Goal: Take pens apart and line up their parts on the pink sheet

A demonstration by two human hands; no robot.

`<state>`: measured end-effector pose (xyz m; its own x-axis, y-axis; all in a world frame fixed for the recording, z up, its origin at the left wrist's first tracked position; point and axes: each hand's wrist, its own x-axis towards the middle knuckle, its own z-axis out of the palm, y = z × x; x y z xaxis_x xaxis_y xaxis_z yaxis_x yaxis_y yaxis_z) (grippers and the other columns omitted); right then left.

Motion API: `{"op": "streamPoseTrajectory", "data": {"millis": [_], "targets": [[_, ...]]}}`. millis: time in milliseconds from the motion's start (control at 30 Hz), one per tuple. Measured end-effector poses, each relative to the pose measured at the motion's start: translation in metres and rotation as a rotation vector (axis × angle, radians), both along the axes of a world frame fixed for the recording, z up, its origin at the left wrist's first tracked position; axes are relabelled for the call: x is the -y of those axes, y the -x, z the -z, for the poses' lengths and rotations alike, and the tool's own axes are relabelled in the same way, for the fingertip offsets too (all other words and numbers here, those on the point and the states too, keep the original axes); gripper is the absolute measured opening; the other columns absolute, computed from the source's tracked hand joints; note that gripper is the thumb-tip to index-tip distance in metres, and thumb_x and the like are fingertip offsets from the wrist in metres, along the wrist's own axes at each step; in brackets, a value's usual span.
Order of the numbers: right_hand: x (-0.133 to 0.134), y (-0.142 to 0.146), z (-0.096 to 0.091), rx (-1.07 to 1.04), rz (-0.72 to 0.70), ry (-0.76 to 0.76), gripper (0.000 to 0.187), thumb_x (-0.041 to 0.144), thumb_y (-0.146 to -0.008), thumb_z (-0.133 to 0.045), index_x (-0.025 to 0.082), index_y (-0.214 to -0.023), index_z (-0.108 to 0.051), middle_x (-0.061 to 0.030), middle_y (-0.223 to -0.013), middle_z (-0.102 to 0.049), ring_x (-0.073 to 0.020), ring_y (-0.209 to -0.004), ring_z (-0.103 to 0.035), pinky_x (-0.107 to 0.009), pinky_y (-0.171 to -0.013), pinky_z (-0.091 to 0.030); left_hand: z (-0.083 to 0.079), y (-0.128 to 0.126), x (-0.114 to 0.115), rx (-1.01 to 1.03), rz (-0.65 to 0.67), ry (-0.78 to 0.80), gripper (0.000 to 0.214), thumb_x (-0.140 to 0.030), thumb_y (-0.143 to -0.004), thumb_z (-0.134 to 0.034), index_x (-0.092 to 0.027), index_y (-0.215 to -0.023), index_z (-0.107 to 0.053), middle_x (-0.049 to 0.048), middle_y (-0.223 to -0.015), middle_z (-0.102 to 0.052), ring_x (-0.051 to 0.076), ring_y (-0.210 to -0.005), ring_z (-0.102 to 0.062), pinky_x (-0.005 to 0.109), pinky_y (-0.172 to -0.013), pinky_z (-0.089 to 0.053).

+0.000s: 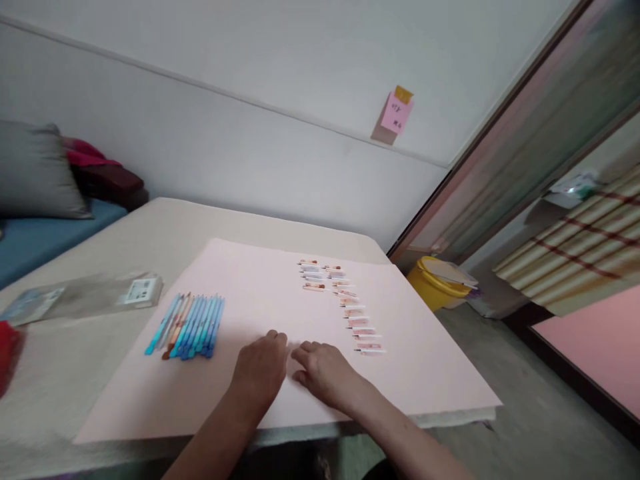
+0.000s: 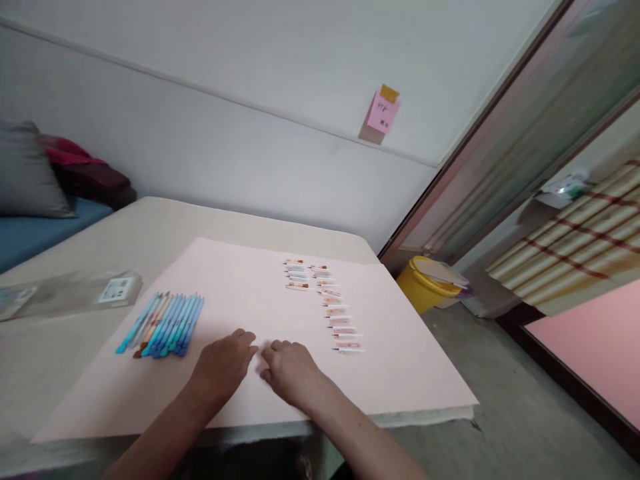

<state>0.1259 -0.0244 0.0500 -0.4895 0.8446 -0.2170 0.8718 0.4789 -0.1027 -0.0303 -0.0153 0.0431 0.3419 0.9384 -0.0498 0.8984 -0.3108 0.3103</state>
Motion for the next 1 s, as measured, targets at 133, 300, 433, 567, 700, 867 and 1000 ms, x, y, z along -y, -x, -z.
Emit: {"op": "streamPoseTrajectory", "data": {"millis": [133,300,433,567,700,867,1000], "targets": [[0.016,0.01,-0.001,-0.08,0.055,-0.008,0.025,0.032,-0.083,-0.049,0.019,-0.103,-0.058,-0.0078,-0.098,-0.063,-0.0217,-0.089,-0.06,-0.029,-0.073,-0.042,0.006,0.003,0.004,-0.045,0.011,0.004,0.025,-0.022,-0.088,-0.034,-0.017,-0.087,-0.058,0.0086,-0.089,-0.061,0.02,-0.077,-0.061,0.029,-0.062,-0.042],[0.026,0.005,0.018,-0.067,0.043,-0.001,0.021,0.029,-0.083,-0.048,0.018,-0.097,-0.059,-0.0084,-0.094,-0.064,-0.0218,-0.084,-0.061,-0.029,-0.068,-0.042,0.02,0.01,0.007,-0.088,0.008,-0.001,0.024,-0.022,-0.088,-0.035,-0.017,-0.092,-0.058,0.0094,-0.092,-0.062,0.021,-0.083,-0.061,0.031,-0.069,-0.042],[0.025,-0.007,0.034,-0.002,0.042,-0.01,0.026,0.023,-0.083,-0.046,0.018,-0.106,-0.058,-0.0103,-0.096,-0.064,-0.0232,-0.086,-0.061,-0.031,-0.067,-0.043,0.029,0.017,0.0,-0.118,-0.048,0.046,0.025,-0.026,-0.087,-0.038,-0.017,-0.094,-0.06,0.0106,-0.096,-0.063,0.022,-0.091,-0.059,0.033,-0.077,-0.041],[0.028,-0.017,0.043,0.012,0.049,0.023,0.024,0.022,-0.081,-0.051,0.017,-0.104,-0.058,-0.0115,-0.097,-0.063,-0.0233,-0.089,-0.061,-0.031,-0.069,-0.043,0.029,0.032,-0.017,-0.119,-0.205,0.093,0.026,-0.032,-0.085,-0.04,-0.021,-0.094,-0.062,0.0092,-0.101,-0.064,0.021,-0.098,-0.057,0.032,-0.082,-0.04],[0.032,-0.021,0.043,-0.003,0.02,0.014,0.018,0.02,-0.081,-0.052,0.016,-0.097,-0.06,-0.0122,-0.093,-0.063,-0.0243,-0.086,-0.061,-0.032,-0.067,-0.045,0.025,0.058,-0.036,-0.22,-0.404,0.115,0.034,-0.029,-0.085,-0.035,-0.013,-0.089,-0.064,0.0191,-0.093,-0.065,0.03,-0.091,-0.06,0.039,-0.074,-0.043],[0.034,-0.024,0.04,-0.058,-0.009,-0.034,0.016,0.017,-0.081,-0.052,0.015,-0.094,-0.06,-0.0123,-0.09,-0.063,-0.0247,-0.082,-0.062,-0.033,-0.063,-0.045,0.035,0.073,-0.046,-0.281,-0.548,0.13,0.033,-0.028,-0.081,-0.038,-0.01,-0.091,-0.064,0.0232,-0.1,-0.063,0.035,-0.094,-0.06,0.042,-0.072,-0.043],[0.034,-0.027,0.043,-0.091,0.016,-0.038,0.014,0.017,-0.08,-0.053,0.015,-0.092,-0.06,-0.0122,-0.088,-0.063,-0.0237,-0.08,-0.062,-0.032,-0.064,-0.045,0.047,0.072,-0.052,-0.233,-0.526,0.137,0.029,-0.027,-0.079,-0.041,-0.015,-0.091,-0.065,0.0184,-0.099,-0.065,0.031,-0.092,-0.061,0.037,-0.073,-0.043]]}}
